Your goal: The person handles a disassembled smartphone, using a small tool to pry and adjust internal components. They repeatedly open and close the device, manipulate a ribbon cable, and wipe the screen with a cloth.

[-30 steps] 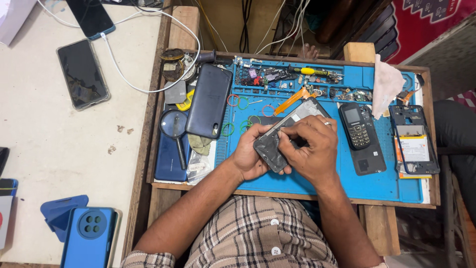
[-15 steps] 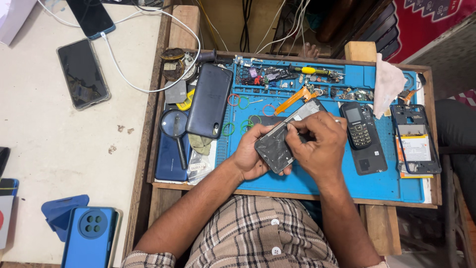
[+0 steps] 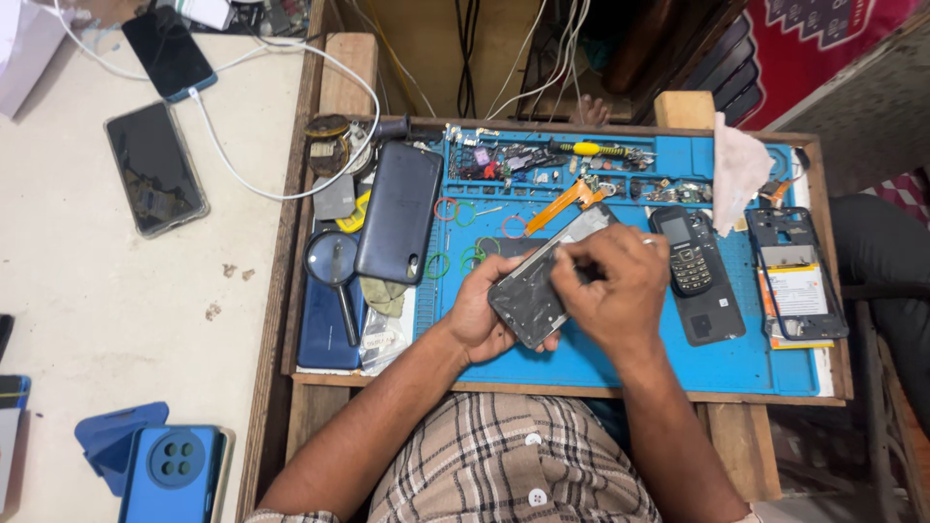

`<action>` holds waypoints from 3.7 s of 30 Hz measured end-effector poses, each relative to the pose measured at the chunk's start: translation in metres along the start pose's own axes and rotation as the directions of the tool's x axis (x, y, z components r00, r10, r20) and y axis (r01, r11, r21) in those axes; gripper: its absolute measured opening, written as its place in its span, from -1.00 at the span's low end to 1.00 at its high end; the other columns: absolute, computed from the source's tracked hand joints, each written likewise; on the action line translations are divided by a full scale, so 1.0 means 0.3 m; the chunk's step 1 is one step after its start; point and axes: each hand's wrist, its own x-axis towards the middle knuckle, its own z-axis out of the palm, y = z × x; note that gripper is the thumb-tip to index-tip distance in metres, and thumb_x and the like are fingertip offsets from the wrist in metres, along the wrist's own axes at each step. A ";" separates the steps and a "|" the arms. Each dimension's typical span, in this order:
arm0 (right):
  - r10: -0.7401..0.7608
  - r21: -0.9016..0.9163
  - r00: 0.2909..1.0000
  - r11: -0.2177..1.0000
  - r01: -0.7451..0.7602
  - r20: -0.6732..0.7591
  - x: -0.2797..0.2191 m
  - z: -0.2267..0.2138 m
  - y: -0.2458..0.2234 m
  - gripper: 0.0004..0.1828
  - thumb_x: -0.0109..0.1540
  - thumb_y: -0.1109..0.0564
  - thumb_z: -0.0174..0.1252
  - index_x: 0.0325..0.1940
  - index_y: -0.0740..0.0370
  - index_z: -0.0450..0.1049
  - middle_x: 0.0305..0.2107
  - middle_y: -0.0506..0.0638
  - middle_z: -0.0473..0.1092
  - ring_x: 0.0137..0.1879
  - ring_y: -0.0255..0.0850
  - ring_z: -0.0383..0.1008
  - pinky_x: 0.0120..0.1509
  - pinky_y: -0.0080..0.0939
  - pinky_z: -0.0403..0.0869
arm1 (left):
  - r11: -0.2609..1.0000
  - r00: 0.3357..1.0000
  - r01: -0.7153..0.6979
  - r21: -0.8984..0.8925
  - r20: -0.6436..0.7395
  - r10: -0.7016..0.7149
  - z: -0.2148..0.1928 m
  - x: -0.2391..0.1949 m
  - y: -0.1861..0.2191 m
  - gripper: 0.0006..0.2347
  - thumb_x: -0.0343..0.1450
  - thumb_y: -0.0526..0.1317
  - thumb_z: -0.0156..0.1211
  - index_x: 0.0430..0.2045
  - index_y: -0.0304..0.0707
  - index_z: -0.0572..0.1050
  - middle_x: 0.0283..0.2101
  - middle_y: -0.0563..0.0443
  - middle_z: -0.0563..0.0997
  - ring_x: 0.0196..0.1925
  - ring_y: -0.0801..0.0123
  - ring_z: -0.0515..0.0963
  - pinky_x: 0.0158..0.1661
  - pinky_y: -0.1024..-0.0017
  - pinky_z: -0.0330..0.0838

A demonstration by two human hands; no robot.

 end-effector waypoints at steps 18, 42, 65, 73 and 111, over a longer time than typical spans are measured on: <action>0.065 -0.095 0.988 0.992 -0.079 -0.140 0.046 -0.032 0.126 -0.85 0.11 0.10 0.37 -0.41 0.18 0.55 -0.51 -0.08 0.41 -0.31 -0.14 0.45 -0.04 -0.05 0.26 | 0.999 0.997 0.051 0.008 0.058 -0.051 0.076 0.008 0.035 -0.42 0.57 0.03 -0.42 0.37 -0.48 0.26 0.07 -0.57 0.56 -0.31 -0.03 0.67 -0.29 0.26 0.65; 0.195 0.417 0.972 0.900 -0.125 -0.128 -0.135 -0.062 0.080 -0.87 0.14 0.29 0.36 -0.22 0.26 0.60 -0.36 0.04 0.50 -0.23 -0.15 0.54 -0.13 -0.21 0.51 | 0.928 0.929 -0.160 0.337 -0.265 0.257 -0.018 0.021 -0.022 -0.45 0.55 0.11 -0.33 0.14 -0.45 0.40 -0.08 -0.33 0.65 -0.30 -0.04 0.70 -0.24 0.14 0.66; 0.349 0.462 0.936 0.837 -0.295 -0.034 -0.222 -0.094 0.160 -0.86 0.23 0.22 0.30 -0.13 0.25 0.60 -0.24 0.04 0.48 -0.18 -0.23 0.54 -0.11 -0.29 0.50 | 0.848 0.945 -0.157 0.506 -0.174 0.279 -0.445 0.096 0.054 -0.16 0.30 0.08 0.26 0.50 -0.13 0.02 0.24 -0.52 0.38 -0.06 -0.51 0.59 -0.14 -0.29 0.56; 0.343 0.410 0.937 0.865 -0.288 -0.064 -0.225 -0.091 0.160 -0.85 0.25 0.19 0.29 -0.10 0.22 0.60 -0.20 0.05 0.46 -0.09 -0.15 0.54 -0.01 -0.22 0.51 | 0.702 0.852 -0.255 0.665 -0.189 0.489 -0.497 0.137 0.053 -0.27 0.34 -0.10 0.31 0.40 -0.34 0.09 0.26 -0.52 0.36 0.13 -0.33 0.51 0.04 -0.26 0.51; 0.578 0.770 0.814 0.495 -0.403 0.054 -0.302 0.117 0.260 -0.79 0.32 0.30 0.16 0.01 0.46 0.56 -0.24 0.00 0.46 -0.21 -0.35 0.42 -0.12 -0.34 0.43 | 0.178 0.716 -0.538 0.824 0.335 0.612 0.094 -0.063 0.038 -0.12 0.16 -0.27 0.70 0.29 -0.25 0.09 0.29 -0.23 0.49 0.34 0.16 0.56 0.32 0.22 0.51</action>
